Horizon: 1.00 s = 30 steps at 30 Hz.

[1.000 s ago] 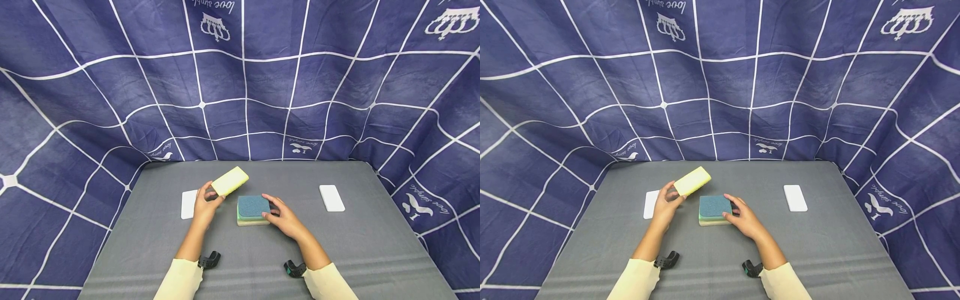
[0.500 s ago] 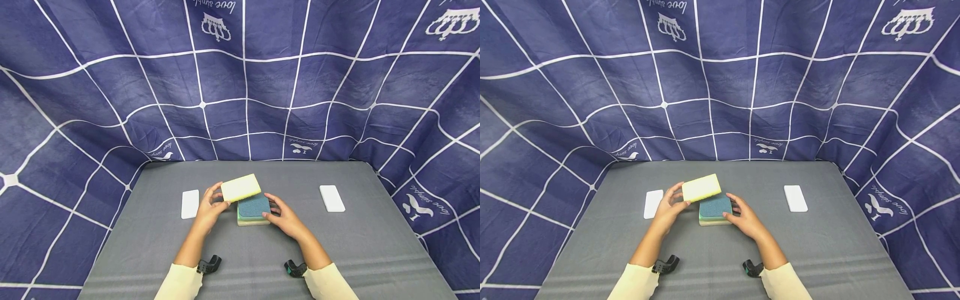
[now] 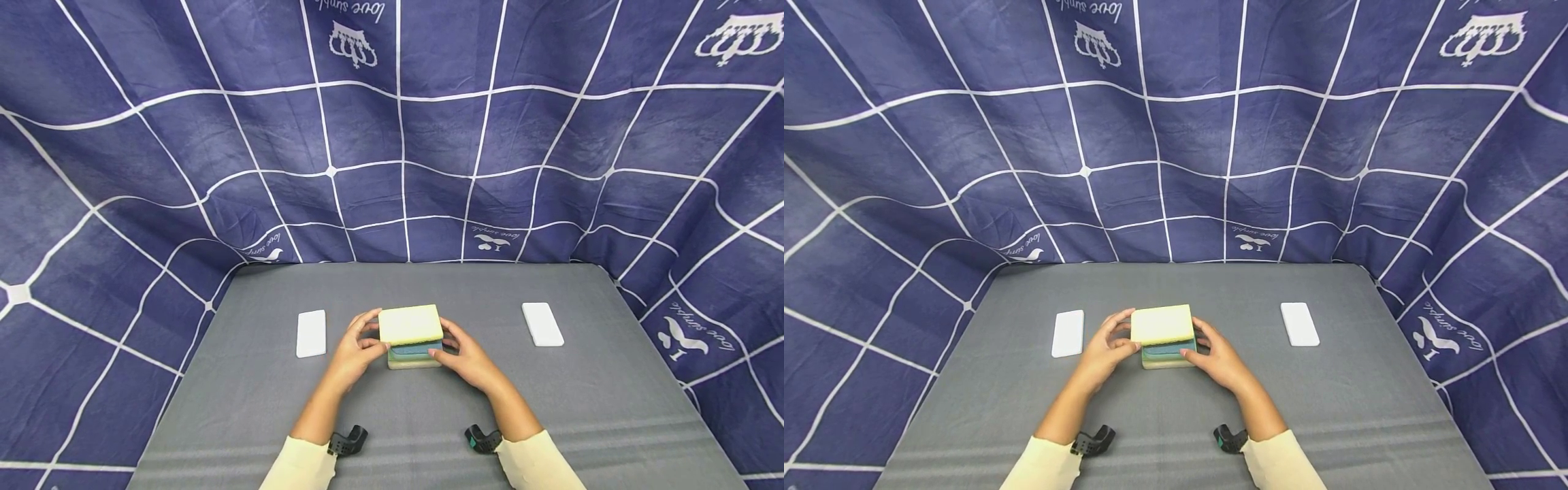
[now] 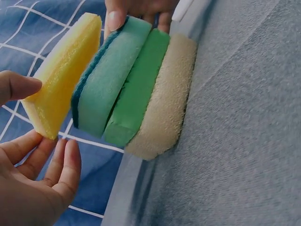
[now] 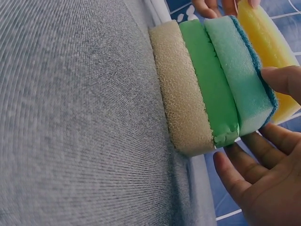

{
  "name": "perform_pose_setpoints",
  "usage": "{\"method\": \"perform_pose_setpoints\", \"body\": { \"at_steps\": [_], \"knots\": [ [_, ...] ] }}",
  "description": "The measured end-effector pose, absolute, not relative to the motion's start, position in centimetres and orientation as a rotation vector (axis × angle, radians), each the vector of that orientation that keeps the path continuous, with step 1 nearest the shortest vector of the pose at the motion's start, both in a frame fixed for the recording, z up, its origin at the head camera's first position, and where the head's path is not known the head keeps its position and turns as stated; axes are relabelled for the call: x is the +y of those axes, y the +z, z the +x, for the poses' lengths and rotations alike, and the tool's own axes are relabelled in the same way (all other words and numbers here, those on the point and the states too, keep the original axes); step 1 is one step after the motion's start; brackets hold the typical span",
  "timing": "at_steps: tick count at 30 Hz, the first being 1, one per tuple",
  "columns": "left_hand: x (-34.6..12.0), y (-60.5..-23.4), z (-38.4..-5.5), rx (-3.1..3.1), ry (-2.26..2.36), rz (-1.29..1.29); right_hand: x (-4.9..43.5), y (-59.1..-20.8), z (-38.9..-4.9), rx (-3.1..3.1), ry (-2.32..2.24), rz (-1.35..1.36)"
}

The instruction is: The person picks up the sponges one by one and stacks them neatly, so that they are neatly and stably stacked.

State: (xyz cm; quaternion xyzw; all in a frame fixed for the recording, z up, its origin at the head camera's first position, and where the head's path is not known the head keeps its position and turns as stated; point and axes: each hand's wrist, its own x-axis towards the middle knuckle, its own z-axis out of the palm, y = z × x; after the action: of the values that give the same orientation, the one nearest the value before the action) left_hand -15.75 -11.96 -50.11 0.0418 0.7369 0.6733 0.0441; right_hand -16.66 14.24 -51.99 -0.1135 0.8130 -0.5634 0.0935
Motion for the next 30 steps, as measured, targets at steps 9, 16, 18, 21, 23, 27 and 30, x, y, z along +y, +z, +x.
{"method": "perform_pose_setpoints", "body": {
  "at_steps": [9,16,18,21,23,27,30],
  "knots": [
    [-11.64,-50.68,-15.68,2.284,2.024,0.162,14.22,-52.08,-16.65,2.382,-1.697,-0.348],
    [-11.53,-50.74,-15.6,2.275,2.033,0.174,14.22,-52.12,-16.6,2.385,-1.687,-0.364],
    [-11.51,-50.84,-15.62,2.283,2.026,0.178,14.22,-52.12,-16.57,2.39,-1.676,-0.351],
    [-11.52,-51.03,-15.64,2.299,2.012,0.186,14.25,-52.15,-16.55,2.387,-1.664,-0.34],
    [-11.54,-51.06,-15.63,2.304,2.011,0.198,14.29,-52.17,-16.56,2.383,-1.677,-0.345],
    [-11.63,-50.94,-15.51,2.297,2.014,0.209,14.34,-52.21,-16.67,2.389,-1.754,-0.412],
    [-11.64,-50.83,-15.42,2.284,2.03,0.204,14.31,-52.19,-16.76,2.416,-1.807,-0.49]
  ]
}}
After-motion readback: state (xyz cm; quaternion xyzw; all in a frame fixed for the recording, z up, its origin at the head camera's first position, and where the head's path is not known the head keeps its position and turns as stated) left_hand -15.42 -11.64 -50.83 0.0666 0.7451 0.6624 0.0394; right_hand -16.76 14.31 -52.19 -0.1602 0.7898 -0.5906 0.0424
